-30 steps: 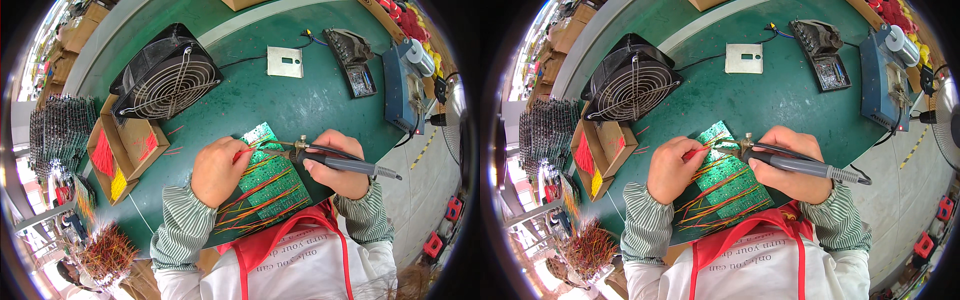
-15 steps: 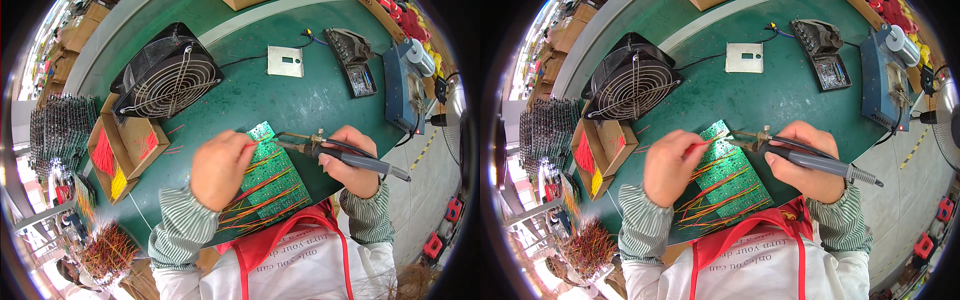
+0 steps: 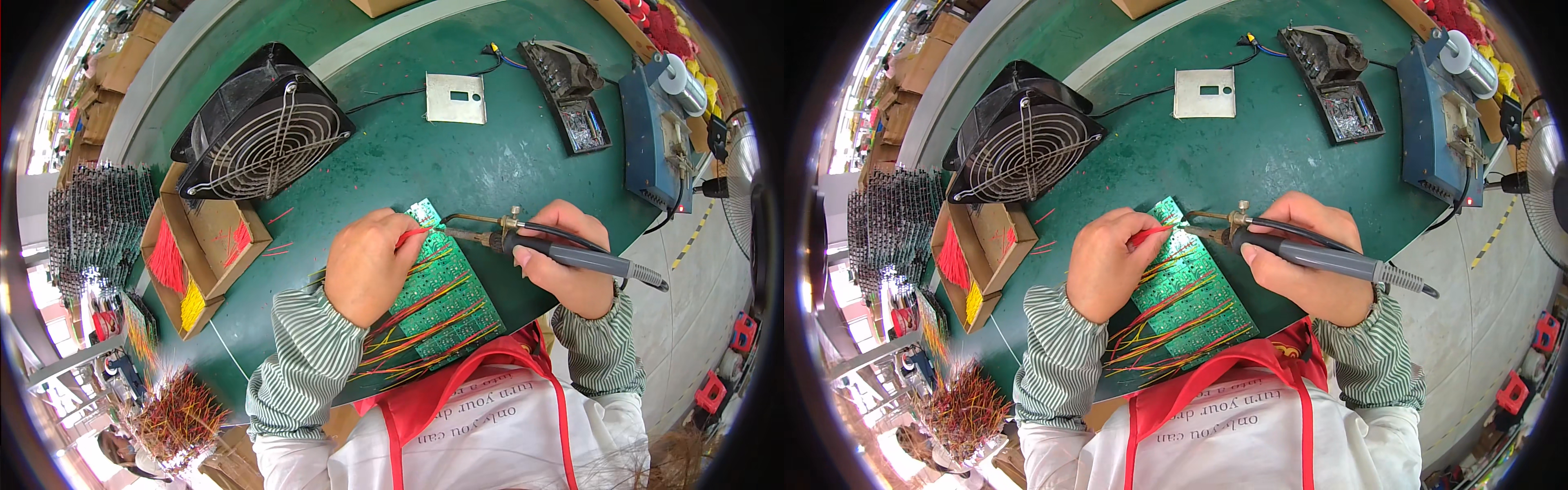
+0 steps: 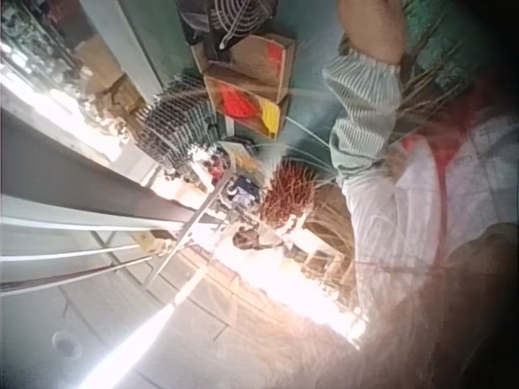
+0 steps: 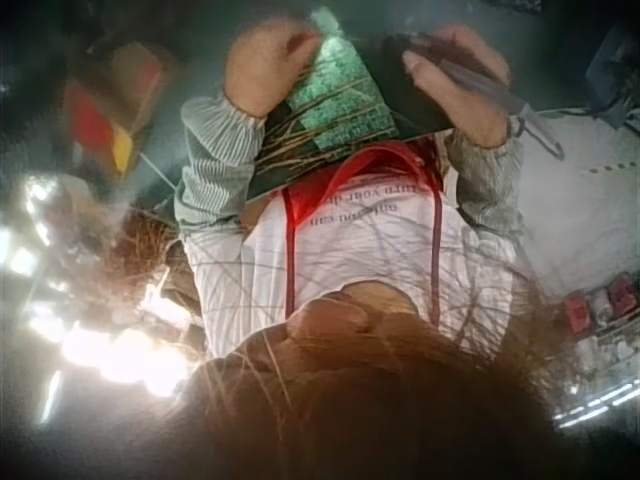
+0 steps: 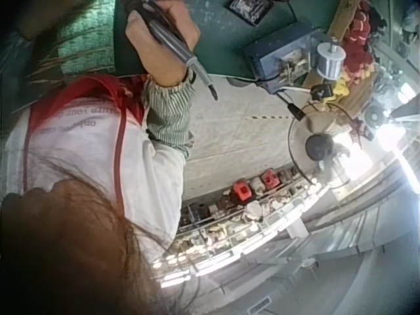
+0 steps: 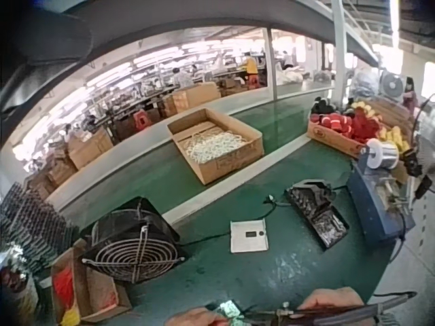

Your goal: The person solders multiple wires onto circuit boards at an industrial workbench. This is done using a soldering iron and solder wire.

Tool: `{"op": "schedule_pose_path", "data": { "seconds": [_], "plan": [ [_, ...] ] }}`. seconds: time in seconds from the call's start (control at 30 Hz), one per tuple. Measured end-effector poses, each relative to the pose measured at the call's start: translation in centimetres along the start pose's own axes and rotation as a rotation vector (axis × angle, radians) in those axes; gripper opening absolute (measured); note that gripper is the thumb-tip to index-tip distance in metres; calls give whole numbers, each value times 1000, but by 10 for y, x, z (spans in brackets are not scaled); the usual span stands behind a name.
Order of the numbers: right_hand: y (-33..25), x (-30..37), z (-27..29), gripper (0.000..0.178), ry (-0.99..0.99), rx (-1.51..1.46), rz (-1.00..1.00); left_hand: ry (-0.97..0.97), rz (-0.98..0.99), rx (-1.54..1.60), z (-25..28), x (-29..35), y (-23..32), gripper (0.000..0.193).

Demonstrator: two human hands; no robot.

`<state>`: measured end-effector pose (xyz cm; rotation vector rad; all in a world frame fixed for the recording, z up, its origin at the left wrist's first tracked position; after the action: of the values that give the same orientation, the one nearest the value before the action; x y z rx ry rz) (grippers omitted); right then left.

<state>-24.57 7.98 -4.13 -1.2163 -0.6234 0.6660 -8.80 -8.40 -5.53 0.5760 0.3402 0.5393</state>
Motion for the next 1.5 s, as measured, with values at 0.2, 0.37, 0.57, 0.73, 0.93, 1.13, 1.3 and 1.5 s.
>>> {"op": "schedule_pose_path", "data": {
  "seconds": [0.2,0.37,0.57,0.73,0.93,1.13,1.3,1.5],
  "plan": [
    [-3,5,6,18,57,-23,66,17,4,-13,2,2,4,11],
    [-7,16,8,18,9,19,150,101,-45,-58,36,18,9,8],
    [-11,29,-20,19,-158,-15,234,-37,176,70,39,68,-3,9],
    [-12,29,-33,20,-210,-8,231,-60,275,109,32,74,-14,10],
    [-11,32,-41,20,-255,1,182,-85,242,120,30,76,-21,10],
    [-9,30,-43,20,-260,3,155,-105,211,102,31,74,-22,10],
    [-11,28,-38,19,-212,-17,222,-118,224,86,32,72,-20,9],
    [-10,30,-28,18,-191,-8,206,33,199,39,48,67,-5,8]
  ]
}}
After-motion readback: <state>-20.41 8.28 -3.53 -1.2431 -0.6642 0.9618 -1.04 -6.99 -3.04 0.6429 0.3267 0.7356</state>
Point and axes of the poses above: each hand's wrist, its own x-axis away from the middle knuckle, its own z-axis out of the back of the hand, y = z × x, the point moved 3 cm from there along -x, towards the middle knuckle, and after that the axes turned 10 degrees about y, right-handed, at the moved point
